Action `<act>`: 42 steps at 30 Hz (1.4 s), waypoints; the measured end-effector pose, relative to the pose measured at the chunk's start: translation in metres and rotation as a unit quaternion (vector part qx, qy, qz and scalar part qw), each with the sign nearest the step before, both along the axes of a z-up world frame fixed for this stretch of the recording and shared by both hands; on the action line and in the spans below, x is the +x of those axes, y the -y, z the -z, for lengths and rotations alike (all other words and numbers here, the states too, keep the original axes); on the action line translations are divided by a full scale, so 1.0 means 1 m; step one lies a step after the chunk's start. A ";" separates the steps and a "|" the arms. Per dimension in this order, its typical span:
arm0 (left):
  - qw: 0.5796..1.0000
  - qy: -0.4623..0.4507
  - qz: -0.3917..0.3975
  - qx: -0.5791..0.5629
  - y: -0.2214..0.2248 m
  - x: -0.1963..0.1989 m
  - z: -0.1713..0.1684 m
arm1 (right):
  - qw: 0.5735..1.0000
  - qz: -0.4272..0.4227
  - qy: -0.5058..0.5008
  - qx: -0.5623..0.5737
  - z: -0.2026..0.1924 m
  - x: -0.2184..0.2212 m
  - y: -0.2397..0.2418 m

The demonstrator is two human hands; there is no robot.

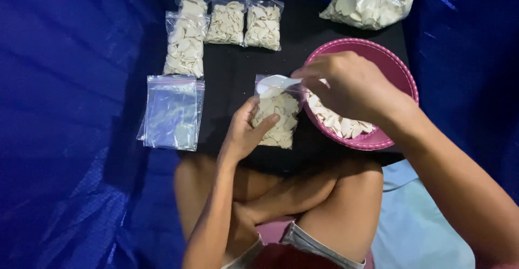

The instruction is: Packaging small white food pieces from a bowl into individual plastic bags using a spoon and hands.

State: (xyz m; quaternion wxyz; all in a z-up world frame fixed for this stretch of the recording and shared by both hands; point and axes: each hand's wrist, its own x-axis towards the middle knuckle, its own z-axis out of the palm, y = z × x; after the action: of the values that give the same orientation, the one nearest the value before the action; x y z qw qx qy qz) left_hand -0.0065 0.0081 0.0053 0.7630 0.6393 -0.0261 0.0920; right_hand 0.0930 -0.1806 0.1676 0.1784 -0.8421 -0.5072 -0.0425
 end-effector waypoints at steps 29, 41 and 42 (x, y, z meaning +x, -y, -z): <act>0.996 0.031 -0.086 -0.006 0.003 0.004 0.013 | 0.922 0.269 -0.208 -0.186 0.033 0.029 0.075; 0.999 0.013 -0.016 0.028 0.001 0.003 0.012 | 0.939 0.244 -0.240 -0.015 0.005 0.029 0.079; 0.999 0.011 -0.011 0.034 0.001 0.003 0.010 | 0.945 0.231 -0.229 0.003 0.001 0.027 0.074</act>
State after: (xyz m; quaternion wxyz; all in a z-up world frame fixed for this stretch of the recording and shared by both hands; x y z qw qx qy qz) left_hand -0.0037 0.0068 -0.0048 0.7397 0.6638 -0.0301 0.1063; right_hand 0.1196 -0.2550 0.1671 0.2778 -0.9227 -0.2437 0.1098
